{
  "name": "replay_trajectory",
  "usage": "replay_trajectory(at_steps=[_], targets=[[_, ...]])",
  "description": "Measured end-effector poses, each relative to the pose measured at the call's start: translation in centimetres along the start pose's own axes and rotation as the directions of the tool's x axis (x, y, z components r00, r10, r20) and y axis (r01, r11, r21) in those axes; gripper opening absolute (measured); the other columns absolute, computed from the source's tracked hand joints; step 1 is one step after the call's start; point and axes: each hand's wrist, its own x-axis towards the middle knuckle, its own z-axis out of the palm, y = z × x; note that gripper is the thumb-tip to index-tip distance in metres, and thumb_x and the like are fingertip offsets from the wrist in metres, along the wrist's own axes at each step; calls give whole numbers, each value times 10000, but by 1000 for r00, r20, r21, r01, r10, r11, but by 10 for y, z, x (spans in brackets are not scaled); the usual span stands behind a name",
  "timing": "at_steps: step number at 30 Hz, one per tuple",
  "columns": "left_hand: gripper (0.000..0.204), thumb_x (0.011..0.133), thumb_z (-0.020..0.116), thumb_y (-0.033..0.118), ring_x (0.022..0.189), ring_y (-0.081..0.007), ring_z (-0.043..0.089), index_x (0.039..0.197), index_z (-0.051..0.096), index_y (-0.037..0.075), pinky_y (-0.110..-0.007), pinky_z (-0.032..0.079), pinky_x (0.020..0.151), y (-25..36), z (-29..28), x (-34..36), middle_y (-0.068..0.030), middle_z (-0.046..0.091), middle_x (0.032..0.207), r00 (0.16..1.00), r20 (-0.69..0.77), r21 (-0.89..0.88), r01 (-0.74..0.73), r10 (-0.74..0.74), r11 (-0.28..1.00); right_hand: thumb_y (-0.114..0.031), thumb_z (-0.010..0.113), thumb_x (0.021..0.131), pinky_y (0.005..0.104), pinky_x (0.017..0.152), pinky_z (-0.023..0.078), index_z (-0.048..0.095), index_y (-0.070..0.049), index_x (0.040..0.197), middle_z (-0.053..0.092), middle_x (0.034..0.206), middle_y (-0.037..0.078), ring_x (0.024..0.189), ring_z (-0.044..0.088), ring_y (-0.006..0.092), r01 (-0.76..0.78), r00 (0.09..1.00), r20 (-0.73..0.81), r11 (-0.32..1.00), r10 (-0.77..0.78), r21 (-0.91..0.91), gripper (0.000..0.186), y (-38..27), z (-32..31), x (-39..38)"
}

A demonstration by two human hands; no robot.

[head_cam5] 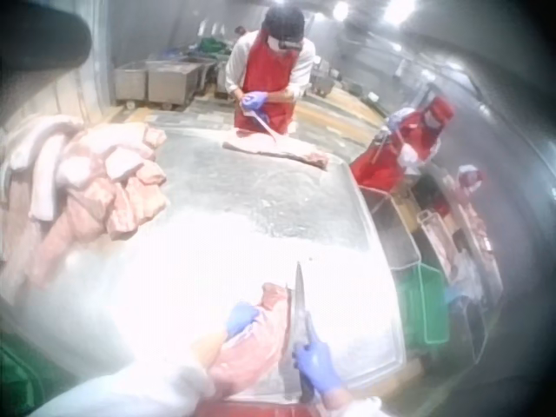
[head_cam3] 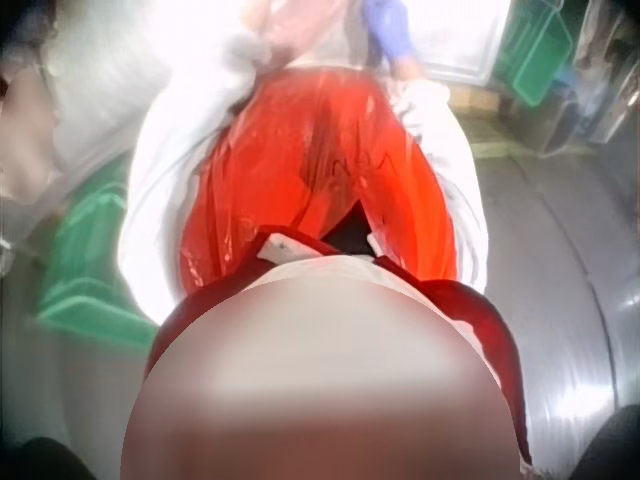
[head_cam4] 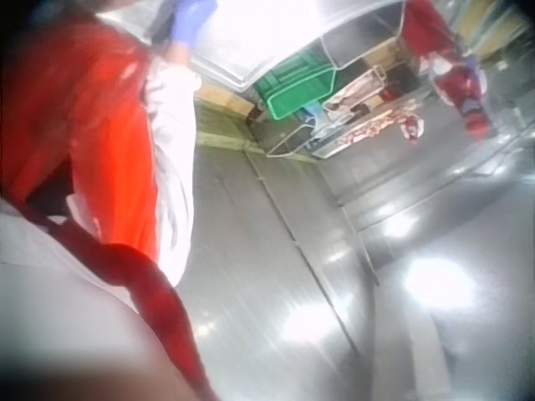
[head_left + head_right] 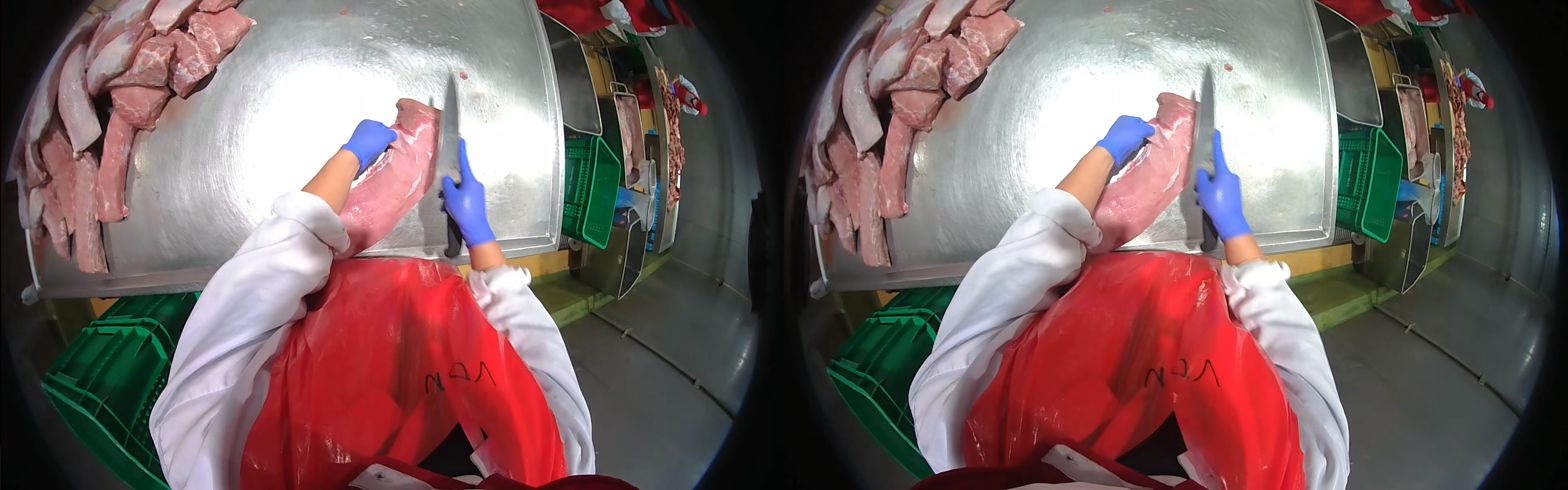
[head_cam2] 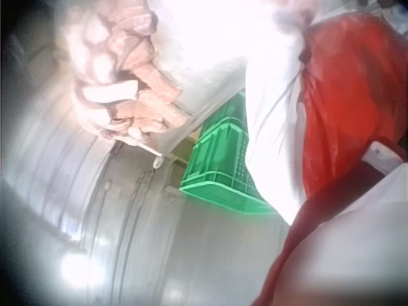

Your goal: The person uses a knife to trim fat and cut large pieces of raw meat on a stainless steel table. They place trimmed pieces into green crates and continue processing additional cuts throughout the clip.

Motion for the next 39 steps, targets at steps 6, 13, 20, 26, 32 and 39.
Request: replay_trajectory(at_steps=[6, 13, 20, 26, 32, 39], targets=[[138, 840, 662, 104, 602, -151, 565, 814, 674, -31, -308, 439, 549, 10, 3, -13, -78, 627, 720, 999, -34, -104, -23, 20, 994, -161, 503, 921, 538, 737, 535, 206, -163, 1590, 677, 849, 306, 762, 668, 485, 206, 979, 74, 905, -192, -373, 731, -7, 55, 71], [209, 819, 636, 138, 725, -261, 674, 830, 708, -58, -365, 519, 704, -9, -6, -10, -190, 711, 804, 994, -67, 109, -83, 90, 991, -175, 522, 946, 481, 685, 556, 256, -167, 1575, 679, 869, 299, 729, 699, 410, 166, 956, 293, 832, -5, -530, 682, 2, 40, 9], [210, 876, 657, 168, 580, -147, 569, 760, 678, -6, -340, 472, 565, 37, 5, -34, -91, 637, 664, 968, -97, 315, -189, 230, 930, -213, 533, 935, 485, 807, 538, 253, -143, 1578, 679, 937, 319, 873, 687, 453, 159, 963, 253, 953, -91, -260, 705, -4, 46, 55], [274, 862, 694, 233, 597, -136, 525, 736, 633, -2, -331, 463, 582, 76, 16, -58, -82, 601, 649, 930, 37, 403, -350, 367, 846, -162, 557, 896, 421, 753, 565, 250, -238, 1589, 708, 896, 241, 774, 722, 332, 92, 940, 339, 982, -32, -163, 761, 28, 23, 20], [259, 863, 682, 246, 664, -125, 523, 760, 646, 12, -314, 469, 639, 103, 20, -62, -74, 611, 692, 929, 95, 348, -368, 358, 862, -64, 548, 916, 317, 581, 547, 260, -209, 1596, 702, 844, 141, 606, 652, 175, -38, 919, 395, 998, 15, 49, 752, 15, 15, -5], [228, 851, 667, 224, 651, -116, 513, 746, 632, 25, -306, 456, 625, 120, 48, -94, -58, 579, 670, 911, 290, 346, -384, 292, 856, -13, 576, 904, 288, 540, 513, 278, -202, 1595, 664, 819, 94, 577, 607, 140, -102, 906, 423, 959, -20, 265, 775, 38, 17, 31]])
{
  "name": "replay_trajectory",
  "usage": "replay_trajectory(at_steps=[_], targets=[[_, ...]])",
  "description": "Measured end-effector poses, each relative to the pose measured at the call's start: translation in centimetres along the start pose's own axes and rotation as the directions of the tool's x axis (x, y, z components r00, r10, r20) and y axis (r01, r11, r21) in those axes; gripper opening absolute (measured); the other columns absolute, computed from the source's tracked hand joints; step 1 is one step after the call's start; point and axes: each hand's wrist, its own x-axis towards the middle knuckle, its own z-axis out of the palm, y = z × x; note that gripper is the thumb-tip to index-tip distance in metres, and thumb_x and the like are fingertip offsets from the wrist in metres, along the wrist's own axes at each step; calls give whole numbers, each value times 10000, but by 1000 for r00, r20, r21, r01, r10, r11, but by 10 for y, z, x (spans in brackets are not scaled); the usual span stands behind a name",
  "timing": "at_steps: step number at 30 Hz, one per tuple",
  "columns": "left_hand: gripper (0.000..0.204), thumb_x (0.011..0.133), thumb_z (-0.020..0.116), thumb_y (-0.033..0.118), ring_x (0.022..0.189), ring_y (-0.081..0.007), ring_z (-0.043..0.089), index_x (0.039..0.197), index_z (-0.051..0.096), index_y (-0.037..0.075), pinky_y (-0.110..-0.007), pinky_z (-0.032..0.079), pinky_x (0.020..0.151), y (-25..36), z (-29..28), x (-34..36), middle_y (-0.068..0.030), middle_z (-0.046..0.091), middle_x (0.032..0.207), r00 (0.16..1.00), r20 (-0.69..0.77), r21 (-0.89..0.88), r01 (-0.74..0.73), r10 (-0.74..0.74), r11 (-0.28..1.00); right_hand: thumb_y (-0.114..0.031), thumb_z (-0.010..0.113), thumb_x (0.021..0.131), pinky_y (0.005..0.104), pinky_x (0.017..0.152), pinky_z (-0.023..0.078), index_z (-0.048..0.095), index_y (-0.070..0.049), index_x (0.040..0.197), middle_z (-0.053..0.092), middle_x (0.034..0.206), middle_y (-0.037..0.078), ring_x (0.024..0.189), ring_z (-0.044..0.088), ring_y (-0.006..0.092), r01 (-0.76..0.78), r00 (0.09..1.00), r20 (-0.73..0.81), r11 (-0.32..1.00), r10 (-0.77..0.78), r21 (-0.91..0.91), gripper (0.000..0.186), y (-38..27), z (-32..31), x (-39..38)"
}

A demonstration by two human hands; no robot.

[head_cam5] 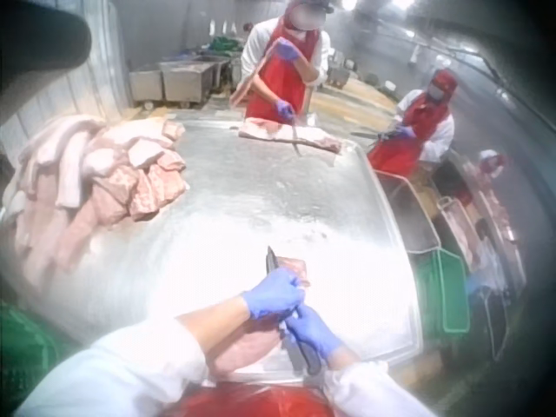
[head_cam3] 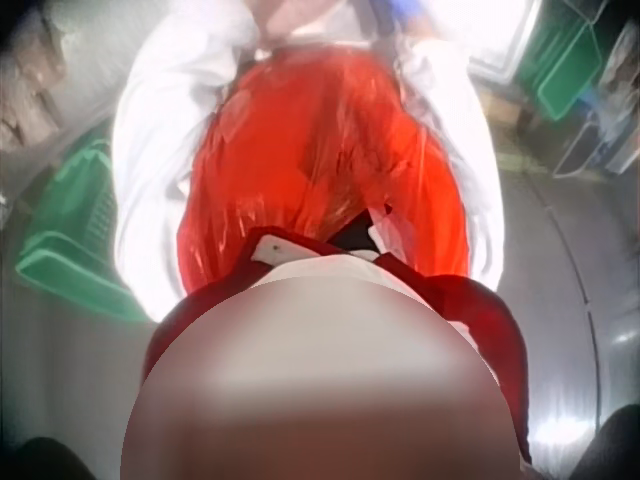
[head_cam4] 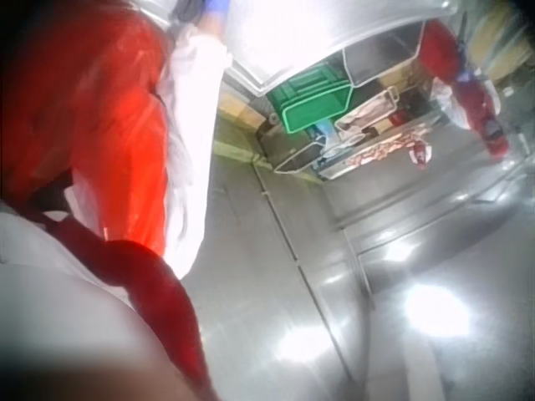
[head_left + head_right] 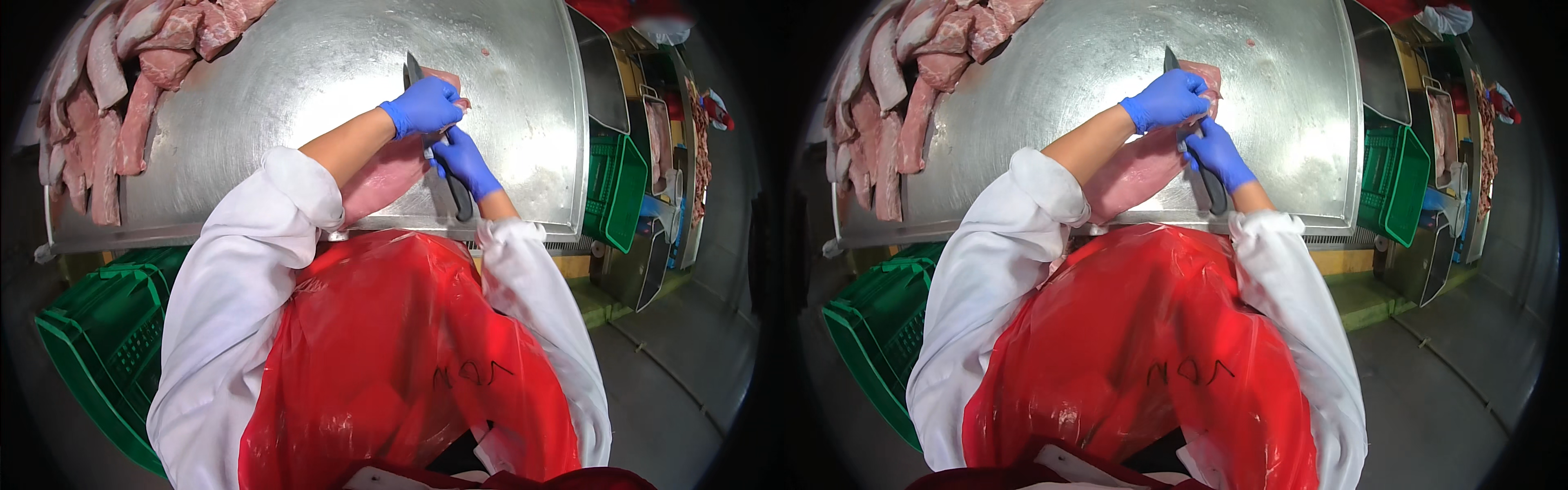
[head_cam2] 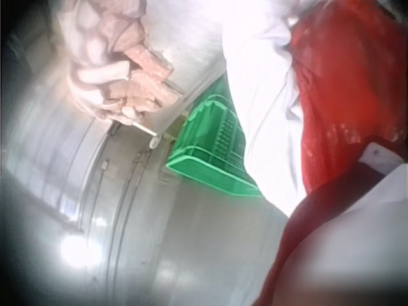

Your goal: The person uses a knife to trim fat and cut large pieces of raw meat on a stainless steel table. They place trimmed pieces into green crates and continue processing additional cuts throughout the clip.

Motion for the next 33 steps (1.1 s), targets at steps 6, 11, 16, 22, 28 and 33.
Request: replay_trajectory(at_steps=[6, 11, 16, 22, 28, 33], targets=[[276, 916, 663, 267, 581, -156, 575, 808, 692, 14, -351, 480, 582, 0, -11, -15, -77, 634, 642, 966, -259, -53, 0, -14, 999, -78, 551, 912, 302, 643, 542, 282, -265, 1591, 706, 1069, 120, 696, 651, 131, -76, 961, 253, 986, 112, -149, 754, 0, -8, -87], [229, 863, 671, 238, 624, -108, 506, 800, 666, 18, -307, 451, 602, 43, 17, -32, -30, 586, 673, 972, -234, -100, 8, -31, 995, -97, 580, 899, 285, 586, 518, 384, -33, 1511, 675, 860, 88, 633, 619, 126, 31, 966, 259, 993, -1, -111, 646, -10, -3, -28], [220, 836, 686, 221, 701, -87, 519, 829, 653, 3, -271, 447, 654, 75, 9, -68, -3, 590, 732, 931, -355, -18, 85, -86, 996, -104, 530, 933, 290, 571, 524, 308, -171, 1581, 664, 785, 80, 572, 599, 120, 177, 878, 476, 960, -54, -218, 689, 12, -19, -85], [188, 881, 653, 186, 758, -111, 588, 947, 691, 14, -279, 484, 724, 108, 33, -101, -26, 647, 824, 865, -501, 14, 32, -21, 999, -87, 485, 935, 301, 559, 515, 213, -111, 1599, 664, 735, 102, 514, 587, 146, 162, 812, 583, 971, -30, -176, 718, -12, 25, -49], [183, 904, 675, 165, 604, -60, 511, 1013, 656, 20, -213, 405, 540, 150, 19, -172, 4, 641, 808, 719, -686, -320, -159, -112, 934, -119, 453, 948, 328, 566, 544, 147, -156, 1614, 637, 693, 102, 536, 619, 171, 355, 726, 687, 869, -25, -344, 733, 3, 17, -92], [212, 917, 631, 122, 773, -107, 579, 1093, 656, 6, -243, 481, 709, 169, 11, -252, -29, 657, 910, 482, -873, -232, -538, 70, 810, -173, 505, 948, 326, 620, 554, 168, -217, 1612, 678, 815, 157, 614, 646, 216, 592, 646, 726, 755, -235, -282, 746, 15, 87, -69]])
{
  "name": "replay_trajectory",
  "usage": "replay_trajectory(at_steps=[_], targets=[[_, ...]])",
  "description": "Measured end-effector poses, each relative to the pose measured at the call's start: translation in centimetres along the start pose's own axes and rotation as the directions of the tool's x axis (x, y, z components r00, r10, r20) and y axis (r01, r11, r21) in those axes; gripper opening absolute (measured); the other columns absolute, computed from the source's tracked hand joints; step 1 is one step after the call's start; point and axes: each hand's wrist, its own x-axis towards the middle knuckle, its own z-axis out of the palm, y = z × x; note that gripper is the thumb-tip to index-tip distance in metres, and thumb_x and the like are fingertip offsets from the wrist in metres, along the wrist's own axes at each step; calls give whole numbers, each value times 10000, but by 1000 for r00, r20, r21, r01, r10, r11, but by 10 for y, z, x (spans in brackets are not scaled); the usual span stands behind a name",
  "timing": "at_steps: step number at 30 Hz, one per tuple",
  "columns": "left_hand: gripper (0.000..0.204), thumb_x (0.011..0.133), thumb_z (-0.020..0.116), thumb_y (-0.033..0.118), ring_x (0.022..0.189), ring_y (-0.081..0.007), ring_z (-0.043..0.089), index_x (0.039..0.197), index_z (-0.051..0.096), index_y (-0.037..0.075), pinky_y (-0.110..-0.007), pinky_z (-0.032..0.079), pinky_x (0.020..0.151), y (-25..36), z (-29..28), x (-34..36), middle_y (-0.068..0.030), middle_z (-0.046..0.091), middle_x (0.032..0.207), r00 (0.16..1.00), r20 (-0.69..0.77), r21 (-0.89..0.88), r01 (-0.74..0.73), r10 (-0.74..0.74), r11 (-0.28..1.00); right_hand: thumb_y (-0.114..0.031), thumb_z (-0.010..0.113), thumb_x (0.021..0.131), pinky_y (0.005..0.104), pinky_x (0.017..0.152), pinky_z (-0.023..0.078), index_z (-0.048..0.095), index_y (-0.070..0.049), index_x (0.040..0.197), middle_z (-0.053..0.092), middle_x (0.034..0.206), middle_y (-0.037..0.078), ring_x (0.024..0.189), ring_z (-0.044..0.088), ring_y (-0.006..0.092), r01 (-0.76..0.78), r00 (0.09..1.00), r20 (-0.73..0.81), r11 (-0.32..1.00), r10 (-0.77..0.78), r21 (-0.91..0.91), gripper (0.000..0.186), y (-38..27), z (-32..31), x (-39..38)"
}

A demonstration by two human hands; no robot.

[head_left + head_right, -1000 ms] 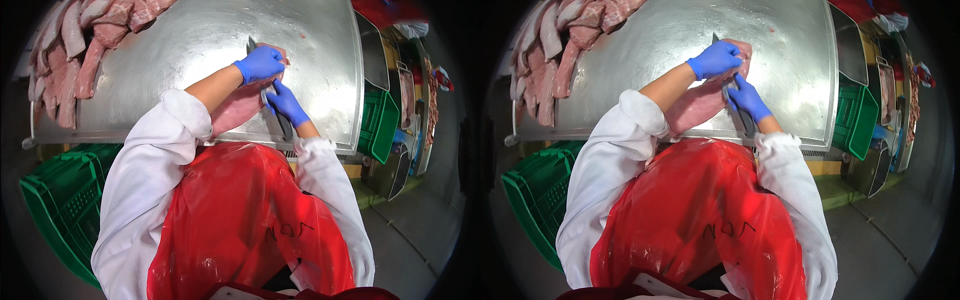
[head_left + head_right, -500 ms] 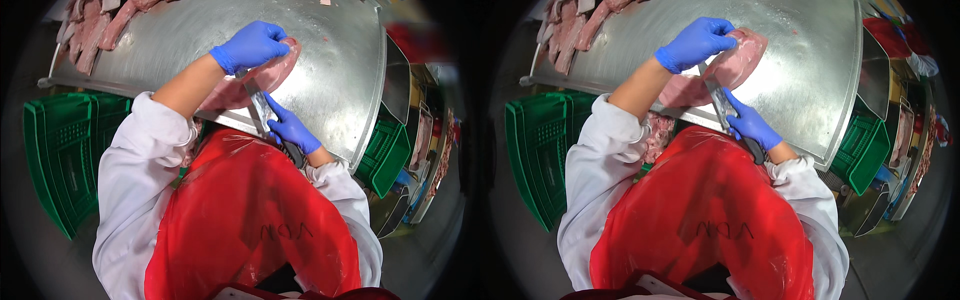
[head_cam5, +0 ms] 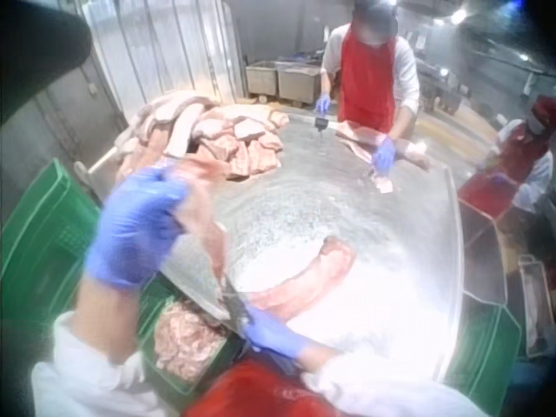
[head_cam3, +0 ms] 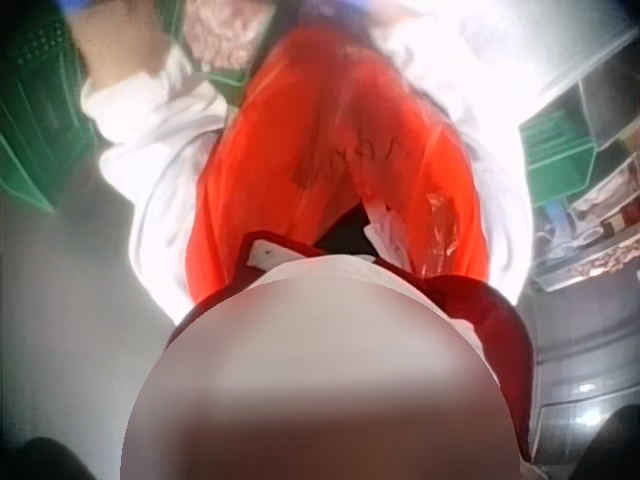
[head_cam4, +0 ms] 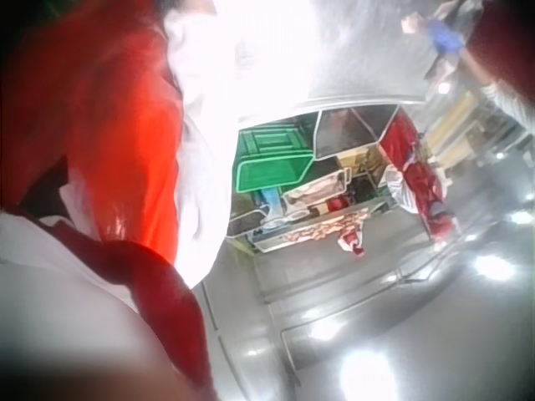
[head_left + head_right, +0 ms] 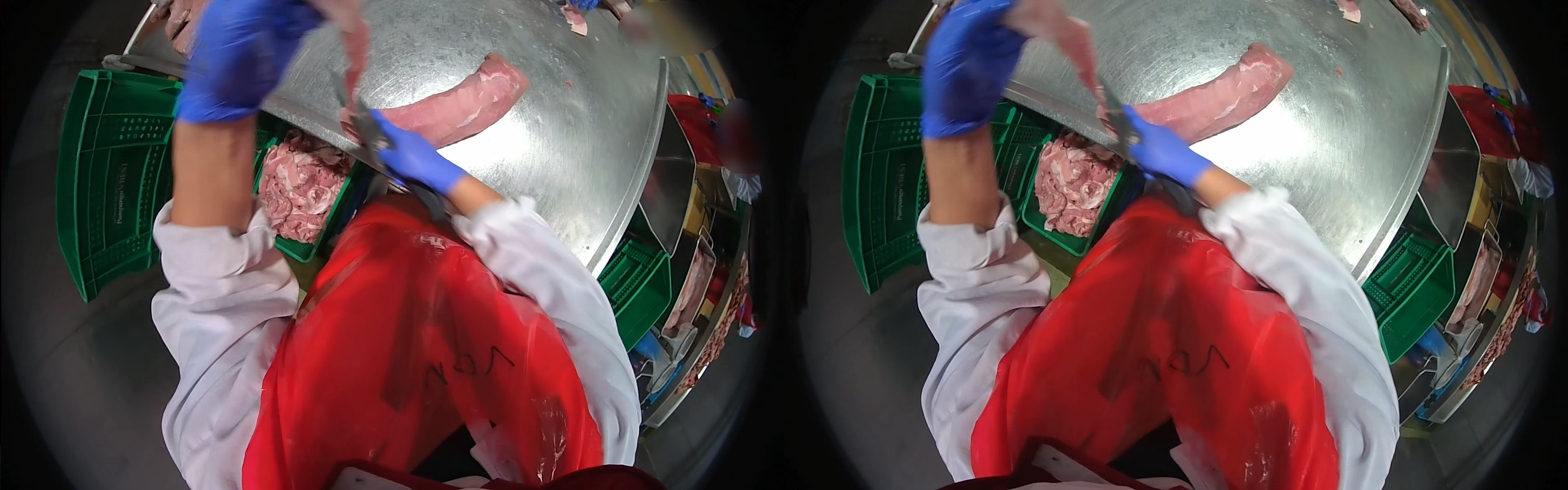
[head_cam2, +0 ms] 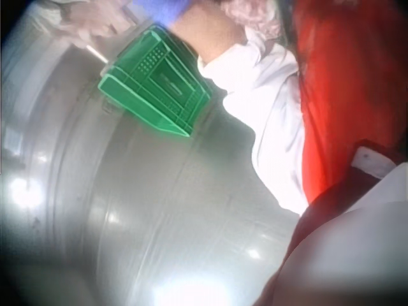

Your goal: The person uses a knife to trim fat and cut large pieces of raw meat on a stainless steel table. They place trimmed pieces into green crates and continue processing additional cuts throughout the clip.

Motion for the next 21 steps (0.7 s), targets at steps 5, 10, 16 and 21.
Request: replay_trajectory(at_steps=[5, 10, 16, 21], targets=[[348, 940, 574, 92, 1149, -242, 638, 1263, 602, -34, -343, 495, 999, 92, -110, -53, -144, 661, 1229, 940, -294, 456, -19, 171, 890, -178, 508, 950, 406, 586, 532, 197, -150, 1600, 666, 789, 154, 573, 624, 224, 37, 970, 239, 999, -42, 26, 722, -36, 26, 23], [259, 925, 626, 156, 980, -130, 654, 1133, 684, 14, -268, 512, 875, 61, -213, -152, -53, 696, 1108, 835, -547, 529, 394, -53, 752, -146, 654, 930, 258, 594, 537, 217, -245, 1607, 688, 834, 87, 600, 613, 103, -200, 977, 20, 884, 211, 423, 811, 14, -28, -52], [697, 730, 844, 372, 1127, -415, 591, 1253, 594, -16, -464, 475, 991, -146, -216, -140, -245, 617, 1229, 986, 60, 998, -61, -157, -2, -111, 594, 906, 381, 628, 558, 268, -304, 1585, 674, 741, 161, 600, 656, 261, -242, 813, -543, 970, 210, 12, 777, 52, -82, -38], [690, 745, 702, 381, 1283, -396, 458, 1316, 511, 44, -537, 363, 1059, -289, -83, -76, -190, 478, 1403, 843, 531, 847, -526, -86, 73, -103, 475, 907, 531, 705, 518, 97, -206, 1611, 662, 795, 296, 728, 662, 454, -407, 819, -551, 838, 159, -364, 805, 48, -38, -18]])
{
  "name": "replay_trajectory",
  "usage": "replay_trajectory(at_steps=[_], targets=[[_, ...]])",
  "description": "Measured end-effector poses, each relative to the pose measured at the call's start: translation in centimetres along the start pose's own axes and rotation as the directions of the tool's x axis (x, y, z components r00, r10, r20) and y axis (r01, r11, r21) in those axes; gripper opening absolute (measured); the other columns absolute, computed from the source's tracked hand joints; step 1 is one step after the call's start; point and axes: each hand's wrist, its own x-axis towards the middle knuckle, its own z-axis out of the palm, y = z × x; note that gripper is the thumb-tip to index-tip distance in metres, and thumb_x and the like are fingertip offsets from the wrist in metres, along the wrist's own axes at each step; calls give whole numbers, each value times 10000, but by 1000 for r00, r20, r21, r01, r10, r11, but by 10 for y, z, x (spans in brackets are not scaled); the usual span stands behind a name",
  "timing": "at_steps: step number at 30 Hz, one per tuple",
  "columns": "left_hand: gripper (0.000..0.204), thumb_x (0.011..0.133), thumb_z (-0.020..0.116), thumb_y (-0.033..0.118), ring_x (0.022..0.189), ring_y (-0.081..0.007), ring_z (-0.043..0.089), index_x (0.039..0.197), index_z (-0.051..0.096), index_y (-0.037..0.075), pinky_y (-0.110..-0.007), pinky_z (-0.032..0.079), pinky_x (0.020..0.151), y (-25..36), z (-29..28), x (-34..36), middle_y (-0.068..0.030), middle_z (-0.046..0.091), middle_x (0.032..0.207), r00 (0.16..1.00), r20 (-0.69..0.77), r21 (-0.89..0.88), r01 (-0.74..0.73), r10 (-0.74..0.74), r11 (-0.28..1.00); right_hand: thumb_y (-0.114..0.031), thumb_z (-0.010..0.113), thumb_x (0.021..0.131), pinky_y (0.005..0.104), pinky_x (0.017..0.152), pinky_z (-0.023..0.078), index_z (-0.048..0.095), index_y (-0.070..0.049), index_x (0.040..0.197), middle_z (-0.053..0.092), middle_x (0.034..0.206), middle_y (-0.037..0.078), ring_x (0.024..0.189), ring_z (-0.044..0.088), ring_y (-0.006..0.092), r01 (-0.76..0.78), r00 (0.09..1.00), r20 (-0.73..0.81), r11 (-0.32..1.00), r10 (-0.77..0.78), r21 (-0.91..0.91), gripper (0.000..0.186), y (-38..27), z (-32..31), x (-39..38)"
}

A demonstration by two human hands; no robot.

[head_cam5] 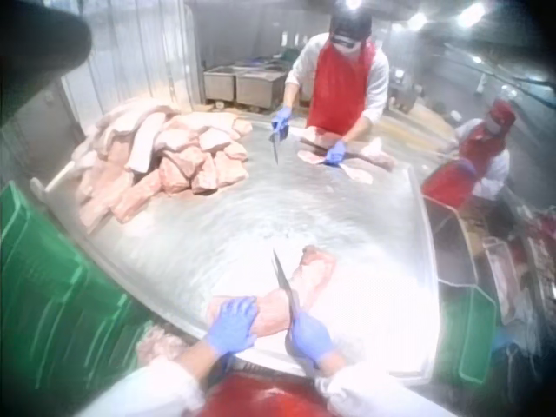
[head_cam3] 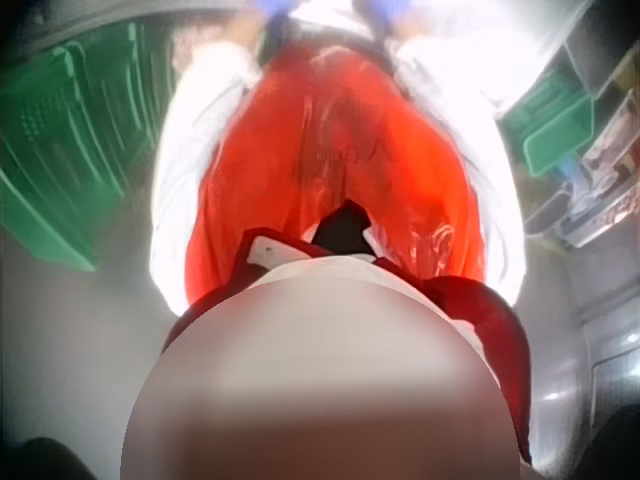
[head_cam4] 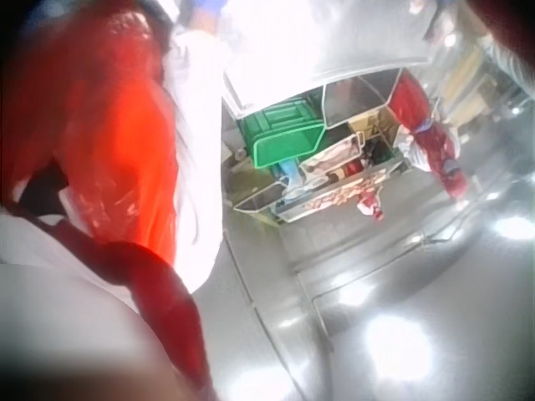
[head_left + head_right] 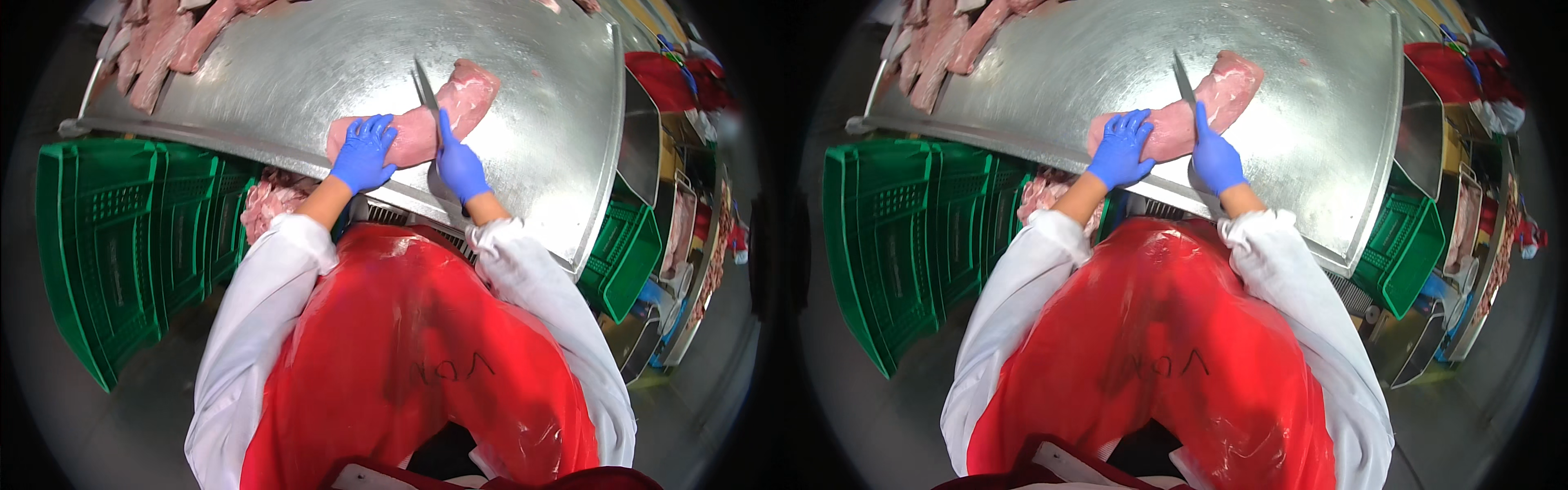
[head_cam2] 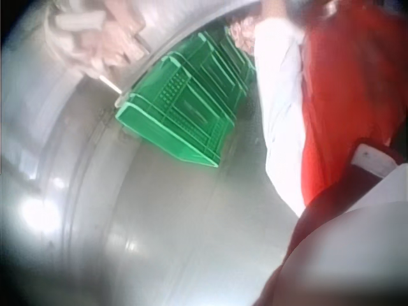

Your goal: The person uses a knife to trim fat and cut large pieces of raw meat on a stainless steel table. They place trimmed pieces into green crates and continue processing additional cuts throughout the clip.

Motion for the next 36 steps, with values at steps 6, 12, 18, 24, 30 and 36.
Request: replay_trajectory(at_steps=[6, 12, 18, 24, 30, 36], targets=[[788, 787, 667, 413, 1305, -373, 440, 1445, 418, 57, -554, 349, 1057, -9, -19, 69, -172, 398, 1472, 851, 425, 100, 295, -308, 950, -70, 553, 880, 566, 706, 490, 54, -224, 1610, 643, 799, 332, 729, 640, 496, -151, 972, 177, 988, 152, -19, 897, 8, 5, -60], [918, 824, 665, 480, 1376, -417, 413, 1554, 272, 86, -638, 308, 1121, -50, -11, 127, -221, 409, 1489, 729, 454, 87, 536, -512, 840, -83, 559, 878, 565, 728, 494, 77, -236, 1608, 660, 855, 322, 766, 648, 489, -230, 962, 153, 973, 227, 2, 888, -10, 10, -66], [997, 742, 744, 483, 1315, -428, 494, 1507, 272, 52, -548, 454, 1040, -148, 11, 122, -278, 480, 1425, 587, 395, -323, 809, -707, 492, -83, 549, 861, 518, 721, 529, 119, -243, 1601, 678, 871, 269, 763, 657, 459, -152, 968, 206, 988, 143, 29, 870, -4, -7, -84], [793, 815, 683, 439, 1119, -383, 616, 1438, 401, 37, -500, 497, 1010, -144, 5, 41, -204, 625, 1268, 527, 761, -649, 644, -379, -406, -172, 544, 953, 468, 716, 530, 203, -246, 1593, 673, 889, 270, 748, 668, 435, -202, 977, 126, 930, 171, 307, 730, 40, -47, -192], [743, 842, 639, 438, 1157, -403, 610, 1434, 449, 31, -541, 481, 1028, 31, -2, 51, -198, 613, 1308, 641, 755, -600, 587, -141, -544, -75, 556, 923, 364, 734, 513, 191, -211, 1602, 677, 860, 224, 742, 701, 321, -382, 876, -6, 702, 482, 601, 783, 127, -70, -292], [695, 849, 632, 244, 1252, -368, 546, 1469, 405, 28, -511, 440, 1087, 201, -21, 192, -190, 548, 1377, 793, 578, -543, 549, 192, -635, -111, 565, 926, 365, 797, 519, 177, -182, 1608, 709, 944, 195, 853, 710, 320, -284, 842, -192, 716, 505, 638, 788, 214, -120, -331]])
